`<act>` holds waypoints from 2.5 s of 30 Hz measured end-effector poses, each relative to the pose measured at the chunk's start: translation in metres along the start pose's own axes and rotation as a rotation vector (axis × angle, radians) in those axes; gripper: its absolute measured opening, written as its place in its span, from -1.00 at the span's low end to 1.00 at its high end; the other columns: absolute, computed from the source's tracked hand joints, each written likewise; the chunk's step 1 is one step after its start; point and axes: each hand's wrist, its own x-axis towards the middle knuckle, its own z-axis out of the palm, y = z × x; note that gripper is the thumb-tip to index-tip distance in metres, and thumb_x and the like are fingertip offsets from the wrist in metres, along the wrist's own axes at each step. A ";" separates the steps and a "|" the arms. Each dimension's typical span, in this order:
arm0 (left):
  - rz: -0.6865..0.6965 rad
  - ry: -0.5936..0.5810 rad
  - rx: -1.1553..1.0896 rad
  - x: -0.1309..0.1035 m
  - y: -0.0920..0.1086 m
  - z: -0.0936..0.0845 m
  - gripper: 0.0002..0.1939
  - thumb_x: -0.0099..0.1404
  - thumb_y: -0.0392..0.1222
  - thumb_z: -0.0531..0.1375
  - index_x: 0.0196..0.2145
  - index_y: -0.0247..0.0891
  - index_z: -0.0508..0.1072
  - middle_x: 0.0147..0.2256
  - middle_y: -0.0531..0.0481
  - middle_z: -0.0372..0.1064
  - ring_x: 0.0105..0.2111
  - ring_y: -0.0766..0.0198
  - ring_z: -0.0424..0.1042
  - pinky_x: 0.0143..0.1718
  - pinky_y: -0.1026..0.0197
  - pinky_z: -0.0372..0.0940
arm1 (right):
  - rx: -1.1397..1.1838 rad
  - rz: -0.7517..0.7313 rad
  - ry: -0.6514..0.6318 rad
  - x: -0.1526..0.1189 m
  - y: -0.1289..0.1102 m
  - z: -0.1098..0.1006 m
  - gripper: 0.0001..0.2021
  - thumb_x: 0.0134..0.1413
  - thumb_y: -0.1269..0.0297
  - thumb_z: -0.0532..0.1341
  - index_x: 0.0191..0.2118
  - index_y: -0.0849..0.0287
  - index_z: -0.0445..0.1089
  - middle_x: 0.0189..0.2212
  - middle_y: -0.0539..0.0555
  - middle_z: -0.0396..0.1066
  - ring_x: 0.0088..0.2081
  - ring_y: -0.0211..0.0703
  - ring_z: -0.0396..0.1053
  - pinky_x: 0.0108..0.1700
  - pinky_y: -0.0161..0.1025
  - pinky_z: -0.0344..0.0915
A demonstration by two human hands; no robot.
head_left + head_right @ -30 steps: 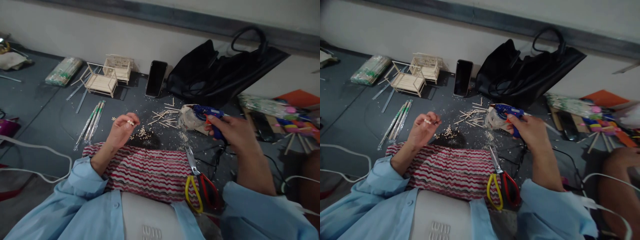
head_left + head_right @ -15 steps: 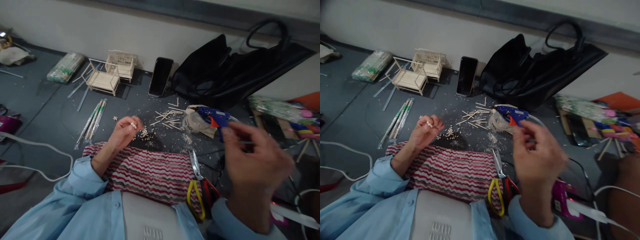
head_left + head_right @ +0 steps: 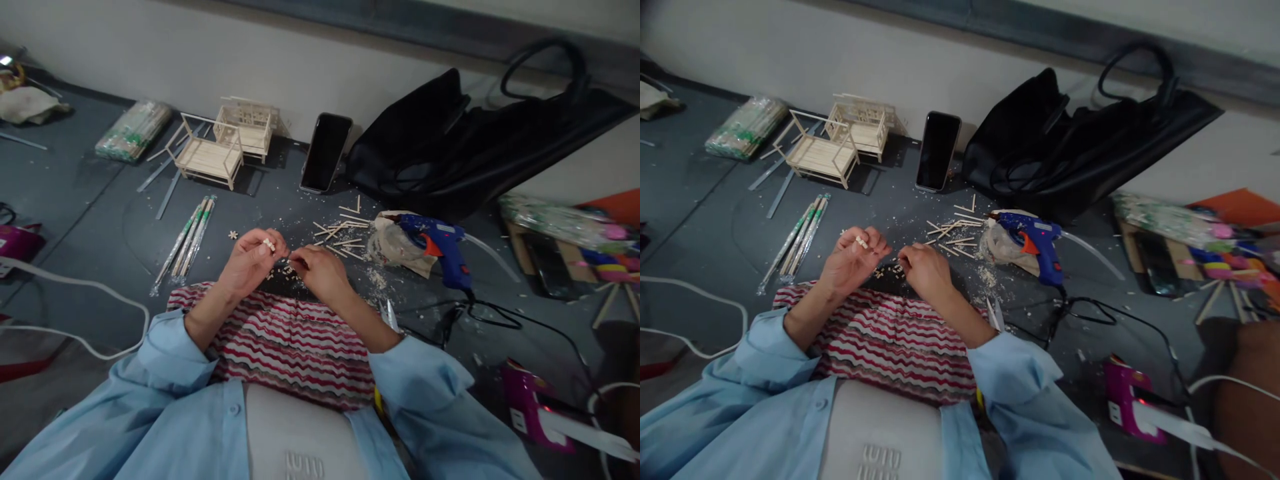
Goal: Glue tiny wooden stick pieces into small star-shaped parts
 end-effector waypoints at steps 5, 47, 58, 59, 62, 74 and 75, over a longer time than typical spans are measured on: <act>-0.001 0.026 -0.013 0.001 0.000 0.000 -0.73 -0.05 -0.03 0.48 -0.50 -0.18 0.52 -0.47 0.08 0.30 -0.42 0.36 0.26 -0.28 0.22 0.22 | -0.078 -0.007 -0.049 0.011 -0.006 0.006 -0.81 0.28 0.33 0.15 -0.15 0.07 0.52 -0.18 0.10 0.52 -0.12 -0.10 0.44 -0.17 -0.26 0.25; -0.127 -0.029 0.044 -0.004 -0.015 -0.002 -0.78 -0.01 -0.11 0.47 -0.43 -0.24 0.59 -0.47 0.04 0.46 -0.40 0.37 0.36 -0.26 0.27 0.22 | 0.849 0.185 0.048 -0.047 -0.001 -0.027 -0.95 0.03 0.30 0.23 -0.37 0.14 0.41 -0.48 -0.02 0.48 -0.55 -0.31 0.28 -0.46 -0.32 0.21; -0.264 -0.039 0.075 -0.010 -0.024 0.001 -0.80 -0.02 -0.19 0.48 -0.41 -0.24 0.61 -0.41 0.03 0.52 -0.37 0.35 0.43 -0.22 0.25 0.25 | 1.113 0.200 0.167 -0.057 0.000 -0.028 -0.84 0.10 0.18 0.29 -0.26 0.15 0.51 -0.66 -0.13 0.23 -0.64 -0.38 0.12 -0.58 -0.35 0.01; -0.274 -0.041 0.080 -0.010 -0.025 0.001 -0.81 -0.02 -0.20 0.48 -0.40 -0.24 0.61 -0.40 0.03 0.53 -0.37 0.35 0.44 -0.20 0.24 0.26 | 1.101 0.196 0.178 -0.057 0.000 -0.027 -0.85 0.11 0.19 0.28 -0.26 0.15 0.51 -0.66 -0.13 0.23 -0.64 -0.38 0.13 -0.58 -0.35 0.01; -0.305 -0.040 0.101 -0.011 -0.025 0.001 -0.81 -0.02 -0.20 0.48 -0.42 -0.25 0.61 -0.40 0.03 0.53 -0.35 0.35 0.45 -0.17 0.23 0.26 | 1.114 0.189 0.218 -0.055 0.000 -0.024 -0.87 0.08 0.22 0.31 -0.26 0.13 0.45 -0.61 -0.12 0.28 -0.63 -0.39 0.15 -0.59 -0.36 0.05; -0.330 -0.042 0.135 -0.012 -0.026 0.003 -0.80 -0.03 -0.19 0.48 -0.42 -0.26 0.62 -0.41 0.03 0.52 -0.36 0.36 0.42 -0.19 0.25 0.26 | 1.149 0.157 0.270 -0.050 0.002 -0.010 -0.84 0.07 0.23 0.33 -0.32 0.11 0.33 -0.47 -0.11 0.37 -0.59 -0.41 0.20 -0.56 -0.38 0.14; -0.335 -0.042 0.137 -0.012 -0.026 0.003 -0.80 -0.03 -0.19 0.48 -0.42 -0.26 0.62 -0.41 0.03 0.52 -0.37 0.37 0.42 -0.19 0.26 0.26 | 1.144 0.153 0.276 -0.050 0.002 -0.010 -0.84 0.07 0.23 0.33 -0.32 0.11 0.33 -0.46 -0.11 0.38 -0.59 -0.41 0.20 -0.55 -0.38 0.15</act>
